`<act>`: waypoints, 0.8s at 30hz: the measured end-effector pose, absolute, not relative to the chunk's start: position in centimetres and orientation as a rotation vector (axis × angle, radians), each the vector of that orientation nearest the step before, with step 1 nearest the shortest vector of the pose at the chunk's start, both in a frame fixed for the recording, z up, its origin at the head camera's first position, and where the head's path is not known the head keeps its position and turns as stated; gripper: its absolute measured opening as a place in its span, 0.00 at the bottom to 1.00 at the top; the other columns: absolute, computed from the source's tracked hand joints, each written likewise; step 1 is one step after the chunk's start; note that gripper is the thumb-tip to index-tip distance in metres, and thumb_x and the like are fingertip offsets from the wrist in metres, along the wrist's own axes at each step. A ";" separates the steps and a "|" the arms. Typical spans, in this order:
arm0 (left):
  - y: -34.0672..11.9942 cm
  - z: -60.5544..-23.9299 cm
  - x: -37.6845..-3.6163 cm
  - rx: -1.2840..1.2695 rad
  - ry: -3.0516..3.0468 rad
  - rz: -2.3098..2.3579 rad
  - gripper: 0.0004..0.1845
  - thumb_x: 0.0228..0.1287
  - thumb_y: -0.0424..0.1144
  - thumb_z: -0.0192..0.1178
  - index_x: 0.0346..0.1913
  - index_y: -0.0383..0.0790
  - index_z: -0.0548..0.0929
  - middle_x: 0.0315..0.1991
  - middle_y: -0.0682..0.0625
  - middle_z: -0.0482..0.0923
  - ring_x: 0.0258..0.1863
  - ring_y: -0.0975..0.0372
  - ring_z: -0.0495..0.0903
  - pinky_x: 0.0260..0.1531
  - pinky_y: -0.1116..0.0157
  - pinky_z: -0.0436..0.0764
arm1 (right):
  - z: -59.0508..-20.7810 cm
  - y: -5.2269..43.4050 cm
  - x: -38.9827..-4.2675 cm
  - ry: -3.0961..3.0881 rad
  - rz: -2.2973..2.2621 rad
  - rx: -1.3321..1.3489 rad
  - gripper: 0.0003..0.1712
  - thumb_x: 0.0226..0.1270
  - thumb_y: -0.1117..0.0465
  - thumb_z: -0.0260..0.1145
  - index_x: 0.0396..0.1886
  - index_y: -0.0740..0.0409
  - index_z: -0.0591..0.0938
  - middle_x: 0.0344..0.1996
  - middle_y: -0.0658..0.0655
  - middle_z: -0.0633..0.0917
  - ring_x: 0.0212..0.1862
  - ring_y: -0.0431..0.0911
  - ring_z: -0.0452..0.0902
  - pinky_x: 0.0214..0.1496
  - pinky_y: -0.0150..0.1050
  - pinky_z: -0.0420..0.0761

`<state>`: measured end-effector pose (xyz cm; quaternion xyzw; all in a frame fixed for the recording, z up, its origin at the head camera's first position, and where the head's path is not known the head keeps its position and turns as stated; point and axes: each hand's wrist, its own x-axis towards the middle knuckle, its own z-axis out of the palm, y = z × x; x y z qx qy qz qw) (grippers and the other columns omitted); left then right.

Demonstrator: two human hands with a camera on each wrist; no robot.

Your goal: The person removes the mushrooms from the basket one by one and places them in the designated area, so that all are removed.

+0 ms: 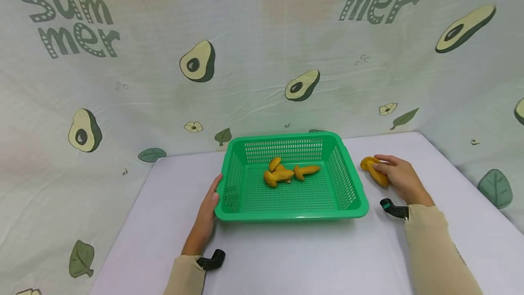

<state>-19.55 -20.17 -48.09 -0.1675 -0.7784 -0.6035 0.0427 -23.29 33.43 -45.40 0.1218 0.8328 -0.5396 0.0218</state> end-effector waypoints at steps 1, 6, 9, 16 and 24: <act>-20.2 -48.1 -19.5 -0.520 -2.384 -1.847 0.27 0.83 0.50 0.31 0.80 0.57 0.53 0.79 0.55 0.48 0.78 0.58 0.44 0.72 0.45 0.43 | -45.5 33.4 -23.3 2.587 -1.670 0.382 0.36 0.78 0.49 0.55 0.77 0.63 0.62 0.69 0.74 0.66 0.61 0.61 0.67 0.44 0.26 0.73; -20.2 -48.1 -19.6 -0.515 -2.388 -1.842 0.27 0.83 0.49 0.31 0.80 0.56 0.53 0.79 0.54 0.48 0.78 0.57 0.44 0.72 0.44 0.42 | -45.7 33.4 -23.4 2.600 -1.668 0.368 0.37 0.78 0.48 0.56 0.76 0.65 0.63 0.68 0.75 0.67 0.61 0.61 0.68 0.41 0.24 0.74; -20.2 -48.2 -19.6 -0.513 -2.390 -1.828 0.27 0.83 0.48 0.31 0.81 0.54 0.53 0.80 0.52 0.48 0.78 0.56 0.44 0.72 0.43 0.42 | -45.9 33.5 -23.5 2.635 -1.631 0.363 0.37 0.77 0.47 0.56 0.75 0.65 0.64 0.68 0.75 0.68 0.61 0.61 0.69 0.41 0.25 0.75; -20.1 -48.1 -19.7 -0.530 -2.388 -1.826 0.28 0.83 0.48 0.31 0.81 0.52 0.52 0.80 0.51 0.47 0.78 0.55 0.43 0.72 0.43 0.42 | -46.2 33.6 -23.7 2.727 -1.478 0.363 0.38 0.77 0.43 0.55 0.74 0.66 0.65 0.66 0.77 0.68 0.60 0.64 0.70 0.53 0.46 0.79; -20.1 -48.0 -19.5 -0.501 -2.385 -1.864 0.27 0.83 0.52 0.31 0.80 0.57 0.53 0.79 0.56 0.48 0.78 0.59 0.44 0.73 0.46 0.42 | -46.2 33.5 -23.8 2.788 -1.380 0.365 0.39 0.78 0.43 0.53 0.74 0.68 0.65 0.65 0.78 0.67 0.59 0.66 0.69 0.60 0.59 0.74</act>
